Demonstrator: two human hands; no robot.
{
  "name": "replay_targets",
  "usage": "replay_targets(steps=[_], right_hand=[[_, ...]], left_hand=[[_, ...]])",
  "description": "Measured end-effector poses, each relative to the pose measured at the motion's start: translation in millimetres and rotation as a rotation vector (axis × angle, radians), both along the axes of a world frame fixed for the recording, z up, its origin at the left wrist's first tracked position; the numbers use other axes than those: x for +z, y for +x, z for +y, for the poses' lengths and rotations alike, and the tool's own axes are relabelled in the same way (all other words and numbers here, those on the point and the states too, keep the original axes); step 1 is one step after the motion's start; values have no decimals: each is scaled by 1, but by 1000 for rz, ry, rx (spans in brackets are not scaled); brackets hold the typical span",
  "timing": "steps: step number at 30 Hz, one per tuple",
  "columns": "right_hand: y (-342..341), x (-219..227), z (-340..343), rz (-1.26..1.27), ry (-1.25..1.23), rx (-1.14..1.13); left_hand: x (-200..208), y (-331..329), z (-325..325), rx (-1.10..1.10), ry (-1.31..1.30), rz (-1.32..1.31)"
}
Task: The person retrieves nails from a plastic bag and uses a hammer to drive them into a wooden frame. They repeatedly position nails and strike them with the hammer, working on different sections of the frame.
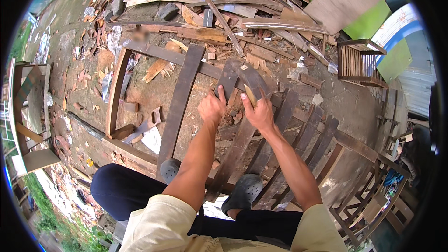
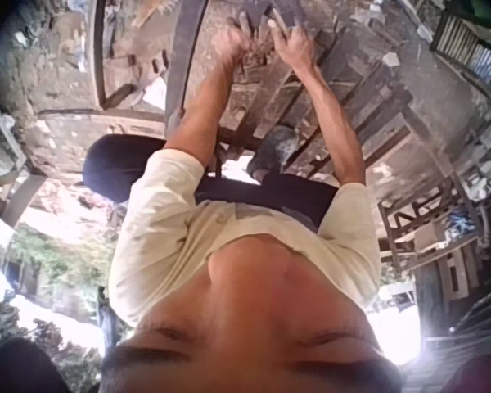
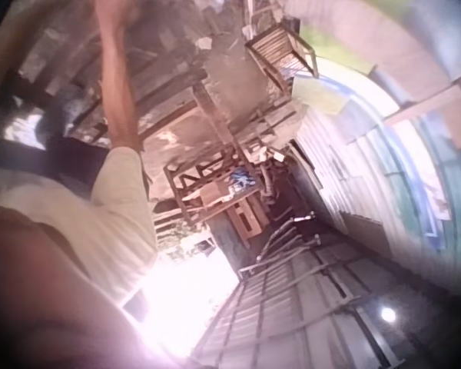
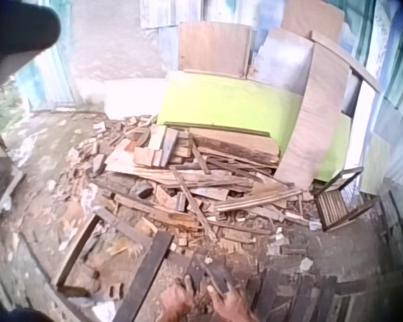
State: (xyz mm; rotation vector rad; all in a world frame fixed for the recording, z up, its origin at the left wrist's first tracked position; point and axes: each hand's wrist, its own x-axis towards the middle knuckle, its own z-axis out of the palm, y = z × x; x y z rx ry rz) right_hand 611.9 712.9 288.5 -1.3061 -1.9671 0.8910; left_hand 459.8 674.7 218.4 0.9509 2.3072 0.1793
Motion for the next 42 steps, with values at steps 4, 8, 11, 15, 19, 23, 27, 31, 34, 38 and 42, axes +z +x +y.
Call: replay_targets(steps=[4,8,11,15,19,23,27,31,34,38,42], right_hand=[[5,-6,3,-332,-379,71],[-4,18,14,-263,-338,55],[-5,21,8,-68,-176,13],[3,0,6,-246,-282,17],[6,10,10,-320,-268,13],[-4,21,2,-118,-109,31],[4,-3,0,-325,-239,63],[-10,23,5,-262,-288,-2],[-11,20,-1,1,29,12],[9,-4,-5,-409,-392,9],[-9,20,-4,-342,-301,-63]], left_hand=[[3,3,4,-4,-35,-25],[1,0,2,-10,-23,-11],[4,-1,3,-6,-26,-11],[2,3,3,-5,-22,-12],[-1,-1,2,-7,-22,-25],[-3,-3,0,-3,-21,-13],[1,3,1,-8,3,-33],[-1,-2,0,1,-11,-17],[-2,-2,-1,-27,-37,-35],[3,4,0,-41,-28,-54],[-1,-6,-3,-22,-21,-65]])
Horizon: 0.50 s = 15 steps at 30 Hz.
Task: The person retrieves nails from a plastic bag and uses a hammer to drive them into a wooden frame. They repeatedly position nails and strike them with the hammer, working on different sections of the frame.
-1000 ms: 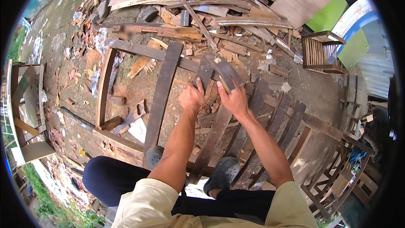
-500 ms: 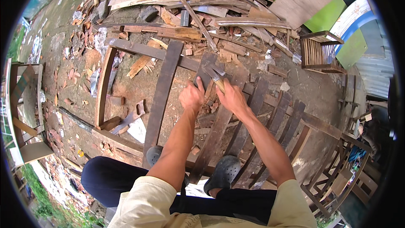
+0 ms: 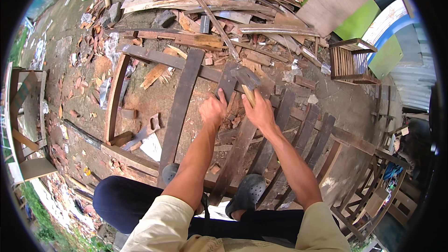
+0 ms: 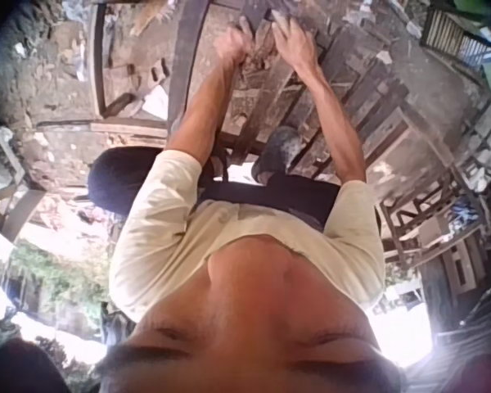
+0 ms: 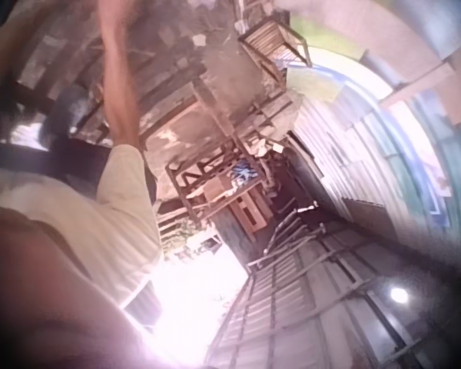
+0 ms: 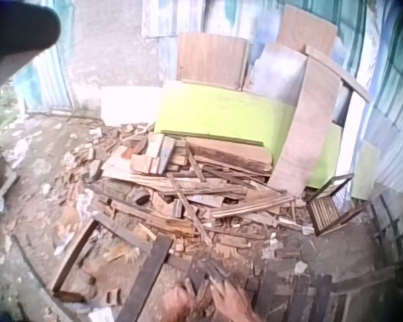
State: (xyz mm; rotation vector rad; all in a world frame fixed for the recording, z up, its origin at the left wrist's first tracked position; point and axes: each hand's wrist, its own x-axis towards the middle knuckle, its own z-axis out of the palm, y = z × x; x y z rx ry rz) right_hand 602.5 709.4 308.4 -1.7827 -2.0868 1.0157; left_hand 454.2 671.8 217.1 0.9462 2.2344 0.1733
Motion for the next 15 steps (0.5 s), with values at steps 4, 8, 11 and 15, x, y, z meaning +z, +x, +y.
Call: replay_targets(steps=[4,8,11,15], right_hand=[[12,-13,-14,61,204,104],[25,-11,-17,-123,165,260],[24,-22,-23,-82,292,423],[26,-36,-8,-67,331,488]], left_hand=[[-5,-4,-6,-30,60,-50],[-1,1,-30,7,30,-45],[-15,-8,-41,-89,22,-2],[-20,-5,-45,-124,57,-18]])
